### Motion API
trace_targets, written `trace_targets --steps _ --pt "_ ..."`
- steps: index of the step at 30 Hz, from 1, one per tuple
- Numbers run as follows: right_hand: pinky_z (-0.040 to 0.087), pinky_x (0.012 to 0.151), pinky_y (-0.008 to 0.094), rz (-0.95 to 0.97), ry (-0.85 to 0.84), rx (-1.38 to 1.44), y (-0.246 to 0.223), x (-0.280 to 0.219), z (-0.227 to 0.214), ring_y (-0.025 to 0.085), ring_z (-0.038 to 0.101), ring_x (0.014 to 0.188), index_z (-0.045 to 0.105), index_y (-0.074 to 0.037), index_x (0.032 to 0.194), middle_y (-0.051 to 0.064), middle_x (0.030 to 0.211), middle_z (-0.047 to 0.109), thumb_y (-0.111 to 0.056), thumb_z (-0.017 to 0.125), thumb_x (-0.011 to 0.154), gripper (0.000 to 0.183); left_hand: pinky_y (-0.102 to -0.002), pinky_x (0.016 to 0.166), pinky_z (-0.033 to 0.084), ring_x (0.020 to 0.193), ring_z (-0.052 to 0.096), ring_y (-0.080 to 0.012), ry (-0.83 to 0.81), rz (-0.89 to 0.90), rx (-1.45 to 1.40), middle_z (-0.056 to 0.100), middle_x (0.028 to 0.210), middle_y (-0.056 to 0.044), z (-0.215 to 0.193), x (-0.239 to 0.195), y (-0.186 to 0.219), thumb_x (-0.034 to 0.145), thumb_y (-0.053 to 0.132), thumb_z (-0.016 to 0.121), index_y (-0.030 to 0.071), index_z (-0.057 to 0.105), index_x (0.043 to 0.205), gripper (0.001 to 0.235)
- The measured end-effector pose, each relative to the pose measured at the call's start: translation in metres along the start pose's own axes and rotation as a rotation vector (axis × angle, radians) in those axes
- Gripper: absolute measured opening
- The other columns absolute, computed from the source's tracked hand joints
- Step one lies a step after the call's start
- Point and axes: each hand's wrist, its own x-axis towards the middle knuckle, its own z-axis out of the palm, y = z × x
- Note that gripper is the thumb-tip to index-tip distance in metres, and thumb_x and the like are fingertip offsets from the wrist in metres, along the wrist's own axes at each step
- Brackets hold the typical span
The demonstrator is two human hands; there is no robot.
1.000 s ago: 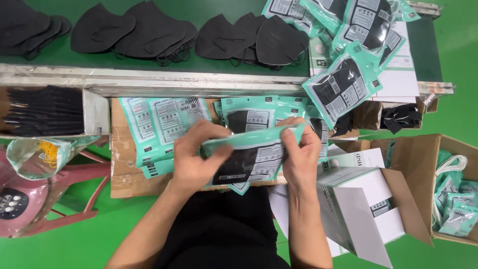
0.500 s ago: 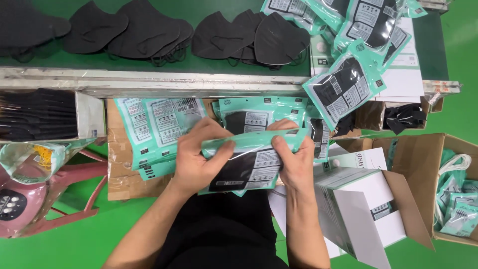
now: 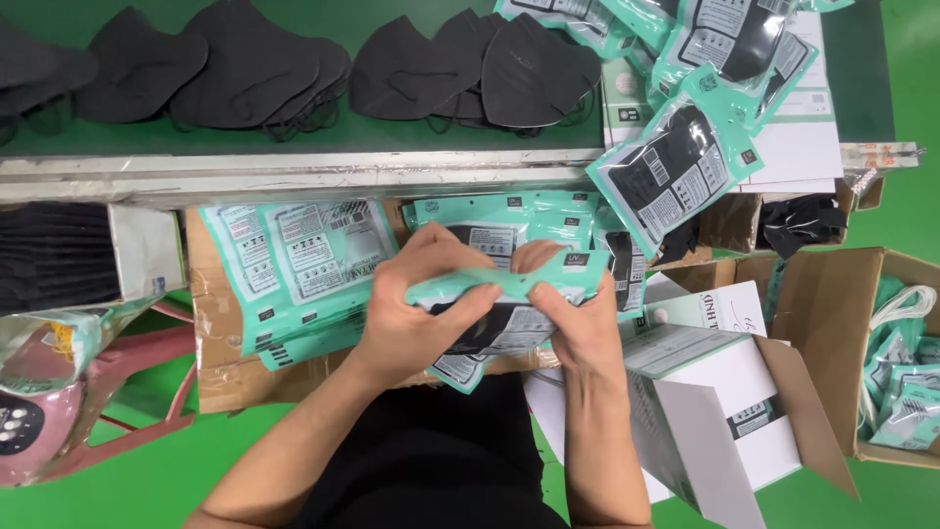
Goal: The person is seen putting masks into individual packets and then packing multiple packets into a box and sealing it with tape.
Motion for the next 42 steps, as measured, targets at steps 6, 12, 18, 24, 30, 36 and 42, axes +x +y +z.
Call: trace_targets --steps 6,12,18,24,30,36,42 --pt "0.051 0.093 0.036 0.179 0.403 0.017 -0.007 0.014 0.0 0.021 0.063 0.101 0.067 0.0 0.114 0.009 0.109 0.069 -0.011 0.076 0.084 0.033 -0.033 0.085 0.055 0.096 0.066 -0.0199 0.065 0.054 0.107 0.071 0.098 -0.006 0.015 0.028 -0.011 0.086 0.004 0.078 0.003 0.07 0.099 0.016" --pt "0.053 0.09 0.034 0.09 0.347 -0.075 -0.019 0.015 -0.034 0.02 0.065 0.099 0.066 0.005 0.114 0.012 0.109 0.069 -0.005 0.077 0.09 0.028 -0.039 0.093 0.052 0.104 0.062 -0.026 -0.14 0.183 0.192 0.066 0.103 -0.009 0.011 0.069 -0.03 0.086 0.005 0.081 0.005 0.067 0.106 0.025" --pt "0.061 0.087 0.03 -0.658 1.033 -0.853 -0.092 0.066 -0.094 0.016 0.067 0.097 0.055 0.002 0.112 0.01 0.111 0.065 -0.008 0.077 0.097 0.029 -0.05 0.082 0.046 0.101 0.056 -0.039 0.094 0.329 1.038 0.061 0.111 -0.02 -0.06 0.134 -0.14 0.07 0.011 0.08 -0.003 0.063 0.129 0.063" --pt "0.054 0.09 0.037 -1.021 1.024 -1.299 -0.105 0.107 -0.189 0.024 0.065 0.097 0.064 0.004 0.107 0.012 0.104 0.064 0.003 0.076 0.102 0.013 -0.039 0.098 0.049 0.118 0.056 -0.0281 0.244 0.47 0.924 0.06 0.127 -0.006 -0.017 0.166 -0.122 0.1 0.005 0.073 0.011 0.06 0.143 0.045" --pt "0.047 0.103 0.043 -0.363 0.489 -1.509 -0.054 0.129 -0.239 0.034 0.064 0.114 0.068 -0.003 0.121 0.016 0.119 0.069 -0.016 0.077 0.096 0.03 -0.047 0.077 0.05 0.099 0.058 -0.0333 -0.142 0.482 1.311 0.063 0.108 -0.013 0.017 0.2 -0.18 0.062 0.028 0.073 0.002 0.061 0.12 0.064" --pt "0.042 0.121 0.04 -0.408 0.527 -1.344 -0.053 0.112 -0.141 0.029 0.057 0.138 0.06 -0.007 0.143 0.012 0.146 0.06 0.002 0.067 0.098 0.046 -0.041 0.093 0.053 0.108 0.064 -0.0298 -0.138 0.345 1.272 0.065 0.106 -0.009 -0.009 0.2 -0.182 0.095 0.009 0.076 0.009 0.059 0.118 0.029" --pt "0.029 0.122 0.035 -0.311 0.023 -0.685 -0.013 0.159 -0.067 0.024 0.038 0.145 0.022 -0.006 0.154 0.012 0.154 0.04 -0.004 0.078 0.077 0.096 -0.044 0.09 0.052 0.109 0.065 -0.0367 -0.156 0.215 0.627 0.067 0.113 -0.016 -0.029 0.15 -0.077 0.082 0.001 0.075 0.005 0.058 0.124 0.046"
